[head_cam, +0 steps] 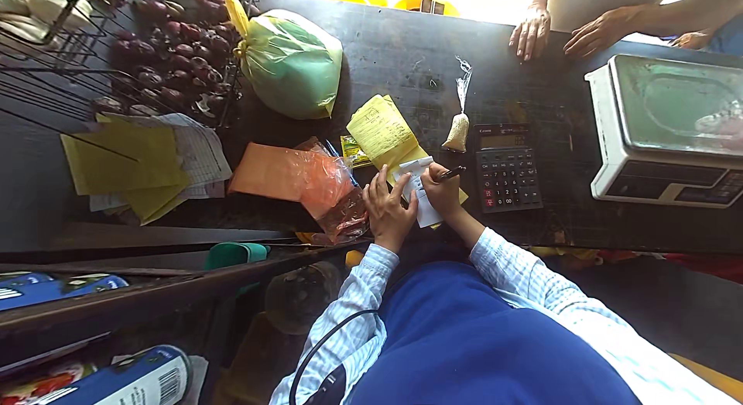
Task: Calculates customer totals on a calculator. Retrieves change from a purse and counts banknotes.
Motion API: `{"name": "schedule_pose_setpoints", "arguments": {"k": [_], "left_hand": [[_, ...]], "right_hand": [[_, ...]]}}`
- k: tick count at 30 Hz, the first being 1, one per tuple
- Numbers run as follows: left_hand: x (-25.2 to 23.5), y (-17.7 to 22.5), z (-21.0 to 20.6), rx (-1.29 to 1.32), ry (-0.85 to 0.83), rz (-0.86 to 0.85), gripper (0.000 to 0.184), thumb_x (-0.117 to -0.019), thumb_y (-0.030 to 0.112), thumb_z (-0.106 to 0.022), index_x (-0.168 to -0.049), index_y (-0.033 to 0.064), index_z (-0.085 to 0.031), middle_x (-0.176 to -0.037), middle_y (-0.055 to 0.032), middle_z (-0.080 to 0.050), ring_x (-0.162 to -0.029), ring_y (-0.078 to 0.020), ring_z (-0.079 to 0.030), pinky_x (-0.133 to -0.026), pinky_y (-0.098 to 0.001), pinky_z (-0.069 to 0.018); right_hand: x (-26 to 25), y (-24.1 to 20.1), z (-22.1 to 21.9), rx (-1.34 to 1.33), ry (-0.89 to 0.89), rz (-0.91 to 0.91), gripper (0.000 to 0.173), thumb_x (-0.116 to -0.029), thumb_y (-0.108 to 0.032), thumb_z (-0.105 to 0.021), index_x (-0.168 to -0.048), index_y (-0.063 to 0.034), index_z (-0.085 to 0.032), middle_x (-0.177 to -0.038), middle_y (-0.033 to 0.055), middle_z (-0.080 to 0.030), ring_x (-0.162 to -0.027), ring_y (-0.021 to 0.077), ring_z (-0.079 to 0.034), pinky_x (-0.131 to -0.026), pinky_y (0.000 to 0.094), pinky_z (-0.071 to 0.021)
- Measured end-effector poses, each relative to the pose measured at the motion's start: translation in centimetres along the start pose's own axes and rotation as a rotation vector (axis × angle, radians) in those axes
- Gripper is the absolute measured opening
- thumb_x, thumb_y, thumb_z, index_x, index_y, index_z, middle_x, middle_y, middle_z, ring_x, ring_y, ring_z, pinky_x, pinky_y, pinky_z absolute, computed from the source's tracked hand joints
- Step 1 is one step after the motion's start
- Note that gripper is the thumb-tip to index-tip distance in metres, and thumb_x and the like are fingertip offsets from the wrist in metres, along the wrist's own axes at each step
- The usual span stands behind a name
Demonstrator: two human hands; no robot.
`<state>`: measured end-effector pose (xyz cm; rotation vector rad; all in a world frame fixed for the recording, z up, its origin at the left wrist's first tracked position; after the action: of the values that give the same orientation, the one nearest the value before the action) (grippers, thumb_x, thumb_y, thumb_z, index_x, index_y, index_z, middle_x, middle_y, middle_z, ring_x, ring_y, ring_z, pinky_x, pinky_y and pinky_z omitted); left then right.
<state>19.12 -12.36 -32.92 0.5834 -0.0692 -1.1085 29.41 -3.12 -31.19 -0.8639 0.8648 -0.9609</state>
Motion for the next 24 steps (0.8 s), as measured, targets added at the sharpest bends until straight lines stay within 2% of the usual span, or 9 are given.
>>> {"name": "schedule_pose_setpoints", "arguments": {"k": [24], "left_hand": [[0.0, -0.08, -0.01, 0.001, 0.004, -0.013, 0.04, -0.0944, 0.043, -0.058, -0.131, 0.0306, -0.069, -0.156, -0.0156, -0.046, -0.145, -0.038, -0.041, -0.118, -0.0619, -0.0241]], "right_hand": [[0.11, -0.09, -0.11, 0.014, 0.011, 0.015, 0.036, -0.0856, -0.002, -0.064, -0.058, -0.0114, -0.042, -0.051, -0.002, -0.041, -0.044, 0.0075, -0.038, -0.044, 0.0261, -0.0315]]}}
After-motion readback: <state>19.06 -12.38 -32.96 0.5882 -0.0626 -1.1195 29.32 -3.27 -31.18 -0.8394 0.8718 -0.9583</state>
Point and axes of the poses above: each hand's wrist, its own x-axis away from the middle knuckle, its own z-axis out of the back of the hand, y = z × x, the point moved 1 cm from there along -x, towards the middle knuckle
